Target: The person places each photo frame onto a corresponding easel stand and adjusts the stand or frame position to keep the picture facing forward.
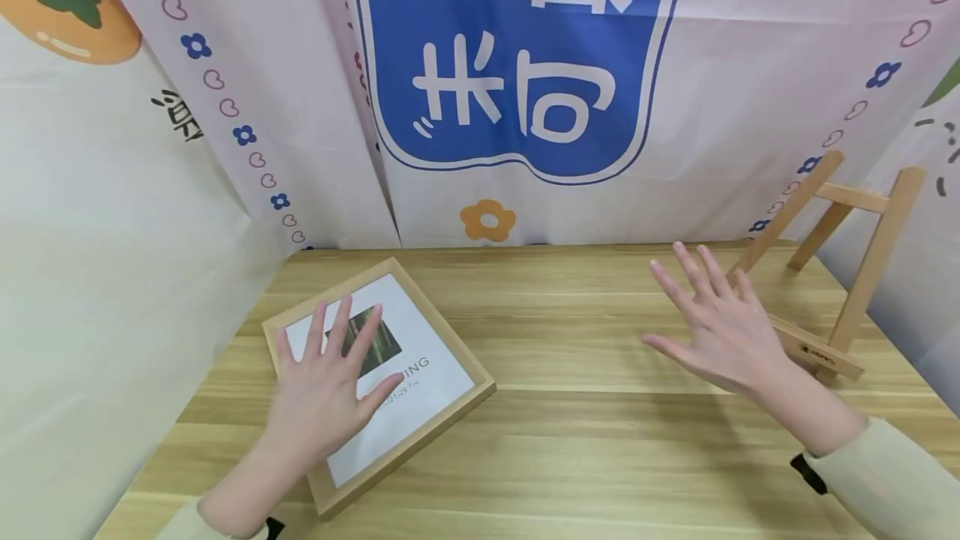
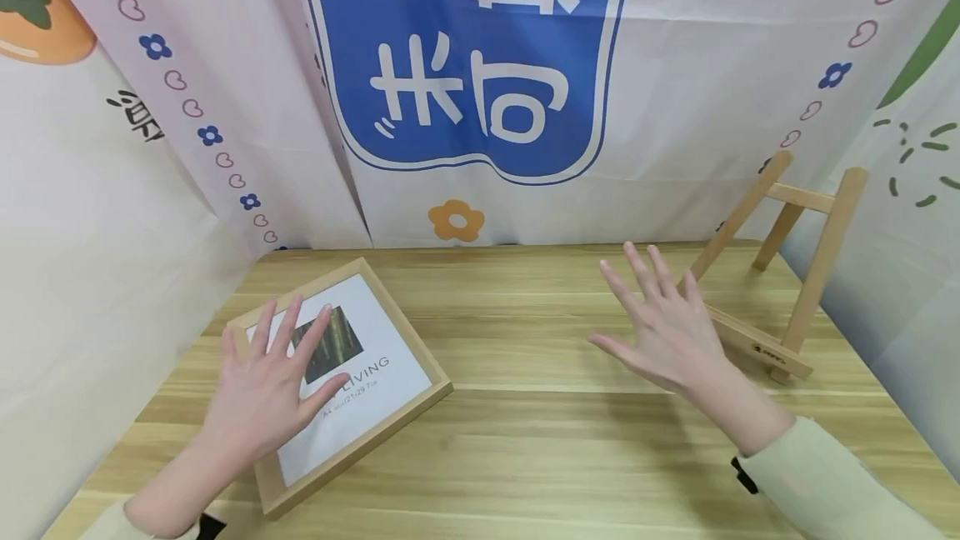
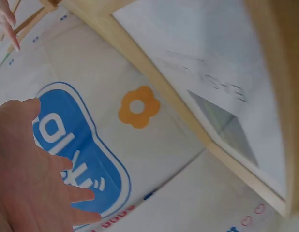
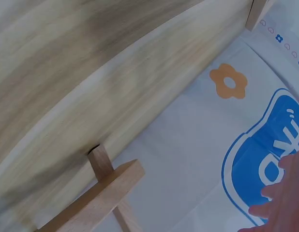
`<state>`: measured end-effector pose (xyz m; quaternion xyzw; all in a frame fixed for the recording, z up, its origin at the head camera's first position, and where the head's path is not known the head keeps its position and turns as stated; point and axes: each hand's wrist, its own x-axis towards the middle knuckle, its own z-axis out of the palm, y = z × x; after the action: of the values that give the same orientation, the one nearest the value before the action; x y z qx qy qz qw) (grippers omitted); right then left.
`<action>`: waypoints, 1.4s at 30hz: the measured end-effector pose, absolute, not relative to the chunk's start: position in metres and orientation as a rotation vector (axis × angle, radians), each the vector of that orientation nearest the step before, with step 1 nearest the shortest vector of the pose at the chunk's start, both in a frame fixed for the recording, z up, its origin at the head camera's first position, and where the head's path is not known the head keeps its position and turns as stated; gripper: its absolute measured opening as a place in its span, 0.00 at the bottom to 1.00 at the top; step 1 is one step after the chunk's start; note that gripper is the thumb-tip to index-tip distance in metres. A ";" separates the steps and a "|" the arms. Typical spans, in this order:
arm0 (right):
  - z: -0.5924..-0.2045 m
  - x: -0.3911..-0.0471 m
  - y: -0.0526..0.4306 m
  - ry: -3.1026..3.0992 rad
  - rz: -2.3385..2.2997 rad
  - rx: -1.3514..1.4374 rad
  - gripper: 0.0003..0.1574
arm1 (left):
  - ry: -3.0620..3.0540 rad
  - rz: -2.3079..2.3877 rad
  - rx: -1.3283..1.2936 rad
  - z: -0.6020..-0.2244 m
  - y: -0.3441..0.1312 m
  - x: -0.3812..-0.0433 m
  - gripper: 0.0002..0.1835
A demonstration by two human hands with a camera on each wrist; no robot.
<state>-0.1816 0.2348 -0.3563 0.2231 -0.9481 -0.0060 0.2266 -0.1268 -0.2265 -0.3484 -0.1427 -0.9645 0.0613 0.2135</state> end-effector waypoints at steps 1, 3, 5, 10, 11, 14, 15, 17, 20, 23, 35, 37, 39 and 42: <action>-0.356 -0.184 0.232 -2.613 -0.023 0.627 0.56 | -2.681 0.173 -0.381 -0.350 -0.231 -0.126 0.45; -0.356 -0.188 0.225 -2.623 -0.018 0.650 0.55 | -2.683 0.176 -0.356 -0.353 -0.238 -0.123 0.45; -0.357 -0.192 0.219 -2.633 -0.004 0.671 0.55 | -2.679 0.189 -0.340 -0.356 -0.246 -0.122 0.46; -0.357 -0.203 0.206 -2.633 0.019 0.717 0.55 | -2.685 0.195 -0.311 -0.362 -0.259 -0.118 0.47; -0.358 -0.205 0.203 -2.632 0.016 0.722 0.56 | -2.690 0.196 -0.303 -0.362 -0.261 -0.118 0.48; -0.358 -0.212 0.196 -2.644 0.012 0.737 0.56 | -2.707 0.190 -0.274 -0.364 -0.268 -0.117 0.49; -0.358 -0.215 0.193 -2.649 0.008 0.743 0.56 | -2.713 0.191 -0.261 -0.364 -0.271 -0.117 0.49; -0.360 -0.219 0.186 -2.664 -0.005 0.762 0.56 | -2.735 0.196 -0.228 -0.365 -0.276 -0.116 0.50; -0.364 -0.227 0.174 -2.682 -0.017 0.788 0.56 | -2.768 0.190 -0.181 -0.366 -0.286 -0.113 0.50; -0.368 -0.232 0.161 -2.706 -0.012 0.818 0.55 | -2.796 0.179 -0.138 -0.367 -0.295 -0.110 0.50; -0.391 -0.249 0.102 -2.789 0.098 0.984 0.57 | -2.862 0.034 -0.036 -0.389 -0.320 -0.098 0.52; -0.396 -0.252 0.090 -2.831 0.131 1.000 0.58 | -2.878 -0.002 -0.014 -0.394 -0.322 -0.095 0.52; -0.401 -0.254 0.079 -2.857 0.149 1.018 0.58 | -2.892 -0.041 0.010 -0.399 -0.325 -0.094 0.52; -0.406 -0.258 0.061 -2.889 0.183 1.051 0.58 | -2.899 -0.106 0.033 -0.405 -0.330 -0.091 0.53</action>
<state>-0.2578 0.0606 -0.4055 0.3411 -0.9376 0.0595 0.0312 -0.0914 -0.3299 -0.4054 0.0114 -0.9921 -0.0362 0.1198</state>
